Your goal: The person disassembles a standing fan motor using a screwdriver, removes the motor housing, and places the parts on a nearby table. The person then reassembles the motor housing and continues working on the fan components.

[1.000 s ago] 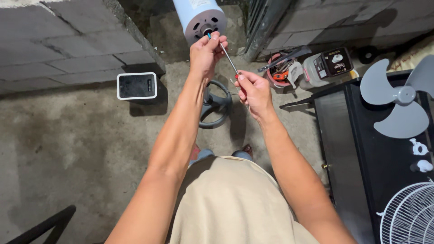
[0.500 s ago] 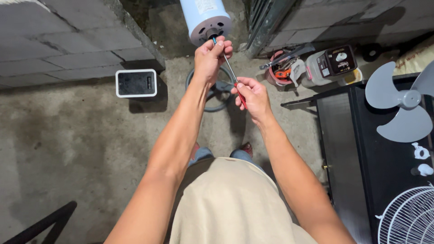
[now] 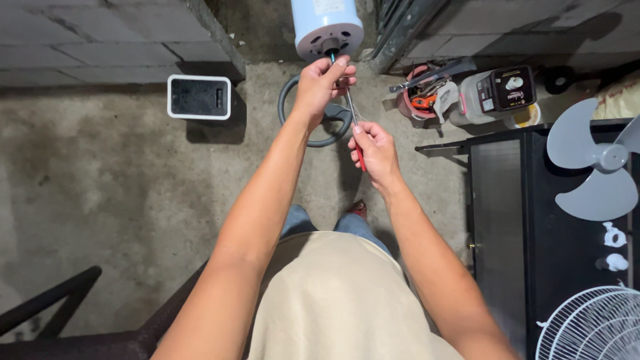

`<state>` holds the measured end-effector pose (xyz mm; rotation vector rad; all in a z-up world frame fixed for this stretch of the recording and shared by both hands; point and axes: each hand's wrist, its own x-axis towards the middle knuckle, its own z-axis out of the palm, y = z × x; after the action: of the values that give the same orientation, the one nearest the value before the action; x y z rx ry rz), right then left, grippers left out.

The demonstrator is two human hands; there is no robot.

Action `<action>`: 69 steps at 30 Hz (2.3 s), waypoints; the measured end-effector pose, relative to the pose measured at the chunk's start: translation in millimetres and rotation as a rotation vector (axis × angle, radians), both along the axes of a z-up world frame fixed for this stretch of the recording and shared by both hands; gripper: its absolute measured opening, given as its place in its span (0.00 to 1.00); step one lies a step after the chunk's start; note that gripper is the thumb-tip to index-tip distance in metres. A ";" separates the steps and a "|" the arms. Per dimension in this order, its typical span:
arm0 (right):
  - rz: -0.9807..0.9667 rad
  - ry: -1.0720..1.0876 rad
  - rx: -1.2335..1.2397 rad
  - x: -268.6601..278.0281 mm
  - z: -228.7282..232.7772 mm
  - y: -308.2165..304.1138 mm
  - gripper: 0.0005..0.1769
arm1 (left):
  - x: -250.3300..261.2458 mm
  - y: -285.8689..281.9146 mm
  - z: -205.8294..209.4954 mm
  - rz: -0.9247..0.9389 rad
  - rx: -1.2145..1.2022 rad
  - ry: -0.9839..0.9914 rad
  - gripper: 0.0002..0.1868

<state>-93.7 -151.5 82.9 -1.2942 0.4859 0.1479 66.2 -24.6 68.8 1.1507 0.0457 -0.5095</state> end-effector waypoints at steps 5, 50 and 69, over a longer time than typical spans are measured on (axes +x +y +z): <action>-0.037 0.060 0.008 -13.3 -24.4 -8.5 0.11 | -8.2 0.3 -0.4 0.035 0.039 0.001 0.23; -0.004 0.400 -0.652 19.8 -651.3 183.4 0.06 | -180.6 153.4 -689.4 0.387 0.245 0.521 0.21; 0.147 0.490 -0.939 79.0 -830.8 194.1 0.11 | -161.2 183.1 -797.6 0.321 0.417 0.317 0.13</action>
<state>-14.7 42.6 -747.9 -2.2328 0.9401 0.3945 -95.0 158.5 -728.8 1.4246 0.6255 -0.3998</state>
